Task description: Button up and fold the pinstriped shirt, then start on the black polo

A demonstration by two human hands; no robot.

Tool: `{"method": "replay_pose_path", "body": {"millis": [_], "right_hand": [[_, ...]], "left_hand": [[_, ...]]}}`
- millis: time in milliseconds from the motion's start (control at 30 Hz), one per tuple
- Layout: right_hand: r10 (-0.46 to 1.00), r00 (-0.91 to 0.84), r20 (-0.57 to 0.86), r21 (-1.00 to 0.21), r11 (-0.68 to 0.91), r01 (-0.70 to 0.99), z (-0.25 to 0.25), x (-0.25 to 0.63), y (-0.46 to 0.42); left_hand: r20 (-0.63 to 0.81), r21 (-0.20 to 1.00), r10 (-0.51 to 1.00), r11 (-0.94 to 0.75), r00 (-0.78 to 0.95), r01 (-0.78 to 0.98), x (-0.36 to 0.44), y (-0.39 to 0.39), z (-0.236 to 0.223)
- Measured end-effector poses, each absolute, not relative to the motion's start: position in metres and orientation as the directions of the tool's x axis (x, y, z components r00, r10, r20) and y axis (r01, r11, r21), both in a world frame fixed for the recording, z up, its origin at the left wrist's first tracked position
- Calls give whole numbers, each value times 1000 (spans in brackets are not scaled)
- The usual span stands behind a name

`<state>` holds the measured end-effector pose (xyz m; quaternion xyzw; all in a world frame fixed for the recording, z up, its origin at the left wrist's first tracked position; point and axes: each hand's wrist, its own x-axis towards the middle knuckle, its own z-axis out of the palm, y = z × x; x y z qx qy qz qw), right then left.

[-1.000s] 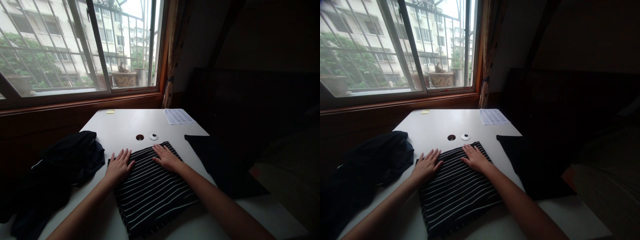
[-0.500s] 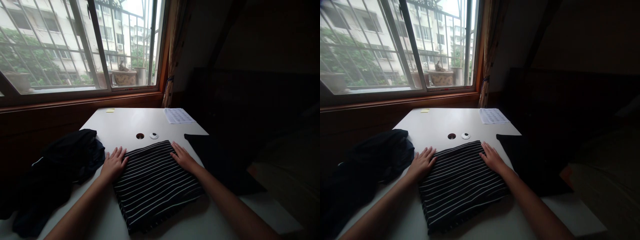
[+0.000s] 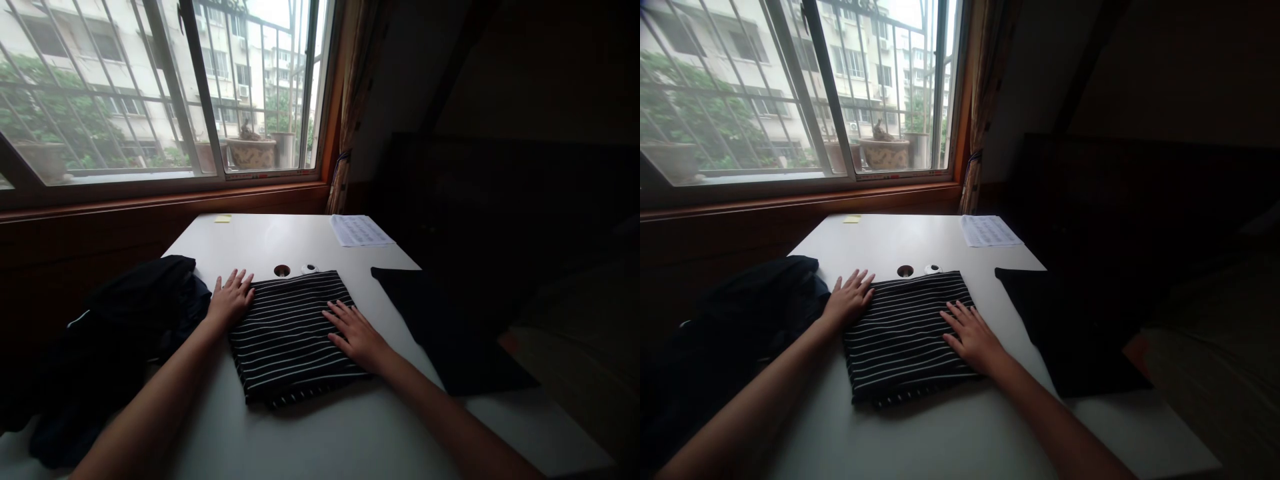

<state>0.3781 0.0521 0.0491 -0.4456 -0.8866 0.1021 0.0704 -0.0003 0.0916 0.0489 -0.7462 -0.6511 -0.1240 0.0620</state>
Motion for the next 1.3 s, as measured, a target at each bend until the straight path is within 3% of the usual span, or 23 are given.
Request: {"method": "replay_pose_path", "body": {"millis": [100, 200, 333, 433, 533, 667, 933, 1133, 1300], "right_hand": [[787, -612, 77, -241, 610, 755, 51, 375, 70], [747, -631, 209, -236, 665, 709, 55, 374, 70], [627, -666, 403, -247, 776, 580, 66, 366, 46], [523, -741, 421, -257, 853, 455, 73, 350, 23], [443, -816, 371, -248, 894, 372, 75, 333, 9], [424, -859, 287, -179, 905, 387, 71, 316, 4], [458, -863, 213, -64, 888, 455, 73, 312, 1], [503, -814, 290, -47, 857, 513, 75, 337, -2], [447, -812, 376, -29, 881, 472, 74, 358, -13]], "left_hand": [[324, 77, 937, -164, 131, 983, -1, 91, 54], [363, 87, 911, -241, 195, 967, 2, 73, 65], [375, 188, 804, -553, 461, 812, 14, 19, 84], [263, 243, 744, -667, 614, 704, 26, -29, 91], [177, 260, 762, -647, 624, 716, 35, -61, 88], [157, 200, 821, -571, 549, 797, 40, -72, 75], [315, 90, 764, -614, 563, 784, 40, -76, 72], [327, 24, 727, -645, 603, 764, 41, -91, 64], [294, 15, 725, -655, 623, 755, 47, -103, 58]]}}
